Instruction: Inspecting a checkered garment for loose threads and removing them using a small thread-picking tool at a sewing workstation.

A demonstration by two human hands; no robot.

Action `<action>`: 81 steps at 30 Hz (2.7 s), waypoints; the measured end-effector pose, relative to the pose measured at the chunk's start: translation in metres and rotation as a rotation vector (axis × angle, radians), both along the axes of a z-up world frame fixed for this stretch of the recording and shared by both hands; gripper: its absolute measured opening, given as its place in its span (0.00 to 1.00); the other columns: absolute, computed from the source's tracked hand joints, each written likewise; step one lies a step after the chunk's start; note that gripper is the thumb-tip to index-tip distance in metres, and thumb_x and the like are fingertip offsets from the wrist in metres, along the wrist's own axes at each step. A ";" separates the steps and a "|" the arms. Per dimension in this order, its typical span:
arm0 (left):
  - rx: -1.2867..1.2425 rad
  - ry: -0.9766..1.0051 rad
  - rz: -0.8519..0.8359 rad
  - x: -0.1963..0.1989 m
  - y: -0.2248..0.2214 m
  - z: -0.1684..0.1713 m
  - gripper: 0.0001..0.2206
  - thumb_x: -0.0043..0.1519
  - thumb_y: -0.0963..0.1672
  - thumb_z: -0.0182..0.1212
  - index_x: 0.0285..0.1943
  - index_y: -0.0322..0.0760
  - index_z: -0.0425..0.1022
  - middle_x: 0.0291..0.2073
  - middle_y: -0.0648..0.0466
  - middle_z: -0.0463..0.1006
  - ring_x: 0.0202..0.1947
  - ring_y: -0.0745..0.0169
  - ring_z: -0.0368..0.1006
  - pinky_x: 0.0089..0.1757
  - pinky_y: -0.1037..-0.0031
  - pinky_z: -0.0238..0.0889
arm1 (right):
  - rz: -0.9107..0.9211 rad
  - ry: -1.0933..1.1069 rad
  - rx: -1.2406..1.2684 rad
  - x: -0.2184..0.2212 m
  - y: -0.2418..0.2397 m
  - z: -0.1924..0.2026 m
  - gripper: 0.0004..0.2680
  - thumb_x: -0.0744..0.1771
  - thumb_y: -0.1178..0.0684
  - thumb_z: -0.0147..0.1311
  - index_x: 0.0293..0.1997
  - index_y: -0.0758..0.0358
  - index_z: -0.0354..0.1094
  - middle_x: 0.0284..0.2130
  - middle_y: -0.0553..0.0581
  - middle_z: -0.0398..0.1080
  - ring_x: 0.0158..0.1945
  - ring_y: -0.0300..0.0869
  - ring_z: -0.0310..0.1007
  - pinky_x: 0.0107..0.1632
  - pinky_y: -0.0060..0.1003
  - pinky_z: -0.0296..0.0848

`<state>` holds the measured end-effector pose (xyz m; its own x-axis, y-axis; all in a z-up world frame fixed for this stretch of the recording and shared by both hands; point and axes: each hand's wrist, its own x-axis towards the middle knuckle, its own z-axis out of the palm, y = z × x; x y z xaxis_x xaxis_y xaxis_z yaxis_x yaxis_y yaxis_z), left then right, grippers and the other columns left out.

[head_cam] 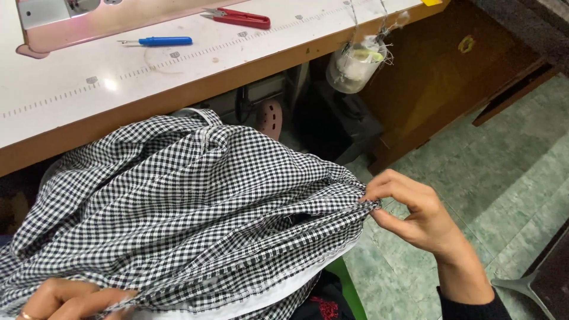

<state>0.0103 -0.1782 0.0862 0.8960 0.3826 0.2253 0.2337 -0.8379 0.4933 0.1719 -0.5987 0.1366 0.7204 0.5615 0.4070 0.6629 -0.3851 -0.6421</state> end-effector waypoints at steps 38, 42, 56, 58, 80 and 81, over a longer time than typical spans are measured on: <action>0.320 -0.386 -0.497 0.006 0.037 0.063 0.08 0.58 0.39 0.62 0.28 0.36 0.67 0.26 0.56 0.71 0.27 0.60 0.66 0.29 0.75 0.59 | -0.229 -0.009 -0.146 0.013 -0.060 -0.056 0.03 0.66 0.60 0.48 0.41 0.65 0.62 0.39 0.59 0.68 0.45 0.44 0.69 0.53 0.36 0.66; 0.403 -0.591 -0.529 -0.010 0.042 0.060 0.03 0.58 0.39 0.58 0.35 0.31 0.72 0.26 0.49 0.73 0.23 0.55 0.68 0.28 0.70 0.61 | -0.211 -0.059 -0.061 0.000 -0.041 -0.041 0.04 0.64 0.64 0.50 0.39 0.66 0.64 0.38 0.60 0.69 0.44 0.44 0.72 0.54 0.36 0.70; 0.409 -0.550 -0.432 -0.019 0.047 0.040 0.04 0.58 0.39 0.57 0.31 0.33 0.75 0.23 0.48 0.73 0.22 0.53 0.67 0.30 0.66 0.65 | -0.154 -0.099 -0.093 -0.009 -0.027 -0.017 0.06 0.61 0.66 0.53 0.37 0.66 0.67 0.37 0.60 0.72 0.41 0.43 0.75 0.50 0.33 0.75; 0.397 -0.510 -0.448 -0.018 0.045 0.043 0.03 0.57 0.39 0.59 0.31 0.34 0.74 0.23 0.50 0.72 0.24 0.53 0.67 0.30 0.67 0.63 | -0.124 -0.091 -0.095 -0.008 -0.025 -0.015 0.06 0.61 0.65 0.53 0.37 0.65 0.67 0.36 0.59 0.72 0.40 0.42 0.76 0.48 0.32 0.75; 0.184 -0.203 -0.523 0.003 -0.014 0.045 0.12 0.62 0.43 0.45 0.45 0.50 0.76 0.37 0.62 0.78 0.36 0.62 0.73 0.44 0.63 0.60 | 0.006 -0.011 -0.101 -0.007 -0.018 0.002 0.04 0.61 0.61 0.53 0.36 0.65 0.68 0.31 0.55 0.72 0.35 0.40 0.74 0.42 0.29 0.73; 0.177 -0.210 -0.541 0.003 -0.018 0.043 0.12 0.62 0.43 0.45 0.45 0.50 0.76 0.37 0.62 0.78 0.36 0.62 0.73 0.44 0.63 0.60 | -0.013 -0.013 -0.107 -0.007 -0.021 0.005 0.04 0.61 0.61 0.53 0.36 0.65 0.68 0.31 0.55 0.72 0.35 0.40 0.74 0.42 0.29 0.73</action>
<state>0.0133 -0.1965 0.1287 0.8824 -0.1743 0.4370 -0.3355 -0.8843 0.3247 0.1653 -0.6193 0.1413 0.7231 0.5929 0.3543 0.6653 -0.4599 -0.5881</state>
